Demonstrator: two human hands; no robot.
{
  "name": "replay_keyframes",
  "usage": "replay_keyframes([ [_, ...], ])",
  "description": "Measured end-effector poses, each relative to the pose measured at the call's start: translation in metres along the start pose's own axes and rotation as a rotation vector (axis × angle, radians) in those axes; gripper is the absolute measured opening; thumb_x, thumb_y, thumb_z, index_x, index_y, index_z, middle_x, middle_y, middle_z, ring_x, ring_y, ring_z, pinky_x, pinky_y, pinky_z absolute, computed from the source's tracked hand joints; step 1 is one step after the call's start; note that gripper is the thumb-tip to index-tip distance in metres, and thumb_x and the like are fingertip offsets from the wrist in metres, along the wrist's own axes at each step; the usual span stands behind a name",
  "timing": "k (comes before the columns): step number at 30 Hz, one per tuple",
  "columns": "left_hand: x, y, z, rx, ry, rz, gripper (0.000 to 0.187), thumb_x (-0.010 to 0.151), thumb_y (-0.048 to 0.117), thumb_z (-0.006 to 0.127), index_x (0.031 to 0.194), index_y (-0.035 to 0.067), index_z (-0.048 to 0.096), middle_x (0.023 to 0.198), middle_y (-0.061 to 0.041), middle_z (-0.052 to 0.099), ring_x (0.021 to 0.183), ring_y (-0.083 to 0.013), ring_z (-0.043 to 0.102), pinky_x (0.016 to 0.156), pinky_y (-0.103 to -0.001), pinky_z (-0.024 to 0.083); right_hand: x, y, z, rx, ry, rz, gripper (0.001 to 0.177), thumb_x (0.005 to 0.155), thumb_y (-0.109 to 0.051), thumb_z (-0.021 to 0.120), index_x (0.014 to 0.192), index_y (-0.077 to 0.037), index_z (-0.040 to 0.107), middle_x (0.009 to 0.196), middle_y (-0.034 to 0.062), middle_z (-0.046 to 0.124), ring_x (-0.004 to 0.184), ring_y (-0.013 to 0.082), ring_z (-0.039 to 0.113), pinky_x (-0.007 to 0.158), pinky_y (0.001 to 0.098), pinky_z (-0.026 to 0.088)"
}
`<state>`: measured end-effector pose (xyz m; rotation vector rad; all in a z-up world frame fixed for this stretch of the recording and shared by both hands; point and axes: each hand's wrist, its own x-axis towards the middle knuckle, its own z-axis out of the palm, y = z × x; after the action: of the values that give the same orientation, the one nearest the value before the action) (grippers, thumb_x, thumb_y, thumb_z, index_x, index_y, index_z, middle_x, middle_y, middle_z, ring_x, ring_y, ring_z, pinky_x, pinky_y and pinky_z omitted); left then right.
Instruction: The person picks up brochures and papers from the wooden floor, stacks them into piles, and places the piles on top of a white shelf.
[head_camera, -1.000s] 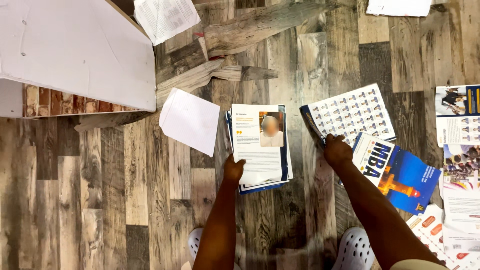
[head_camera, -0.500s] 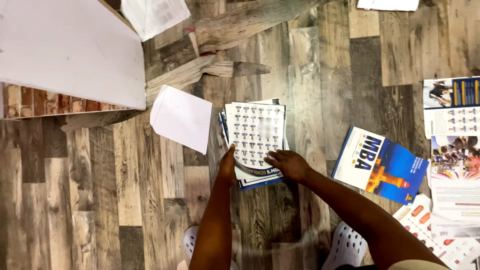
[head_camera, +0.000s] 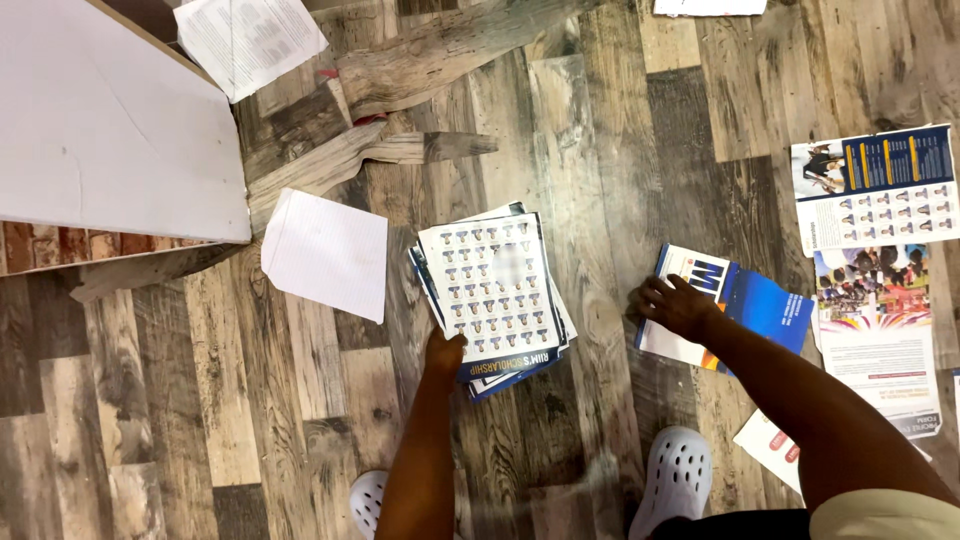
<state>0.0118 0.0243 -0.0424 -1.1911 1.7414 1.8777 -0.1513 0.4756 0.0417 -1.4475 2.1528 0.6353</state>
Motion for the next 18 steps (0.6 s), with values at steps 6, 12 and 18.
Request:
replay_keyframes([
  [6,-0.005,0.004,0.005,-0.015,0.009,-0.053,0.049,0.082,-0.001,0.063,0.132,0.0,0.059,0.112,-0.015,0.073,0.092,-0.0261,0.069,0.08,-0.039,0.056,0.015,0.0,0.034,-0.093,-0.142,0.015,0.062,0.092,-0.024,0.066,0.147,-0.017,0.038,0.151,0.0055,0.04,0.141,0.0295,0.038,0.122,0.0511,0.028],
  [12,-0.008,0.001,0.002,-0.087,-0.011,-0.01,0.049,0.083,-0.002,0.063,0.131,-0.002,0.058,0.113,-0.016,0.073,0.094,-0.0268,0.07,0.083,-0.039,0.056,0.006,0.0,0.006,0.021,-0.233,0.084,0.078,0.082,-0.034,0.081,0.147,-0.021,0.041,0.154,0.0046,0.041,0.145,0.026,0.039,0.118,0.0445,0.034],
  [18,-0.014,0.011,0.001,-0.073,0.006,-0.035,0.049,0.082,-0.001,0.062,0.131,-0.003,0.058,0.113,-0.015,0.073,0.095,-0.026,0.071,0.084,-0.039,0.056,0.003,0.004,0.005,0.119,-0.311,0.129,0.093,0.079,-0.046,0.086,0.149,-0.013,0.033,0.157,0.0082,0.034,0.139,0.0294,0.044,0.102,0.0394,0.051],
])
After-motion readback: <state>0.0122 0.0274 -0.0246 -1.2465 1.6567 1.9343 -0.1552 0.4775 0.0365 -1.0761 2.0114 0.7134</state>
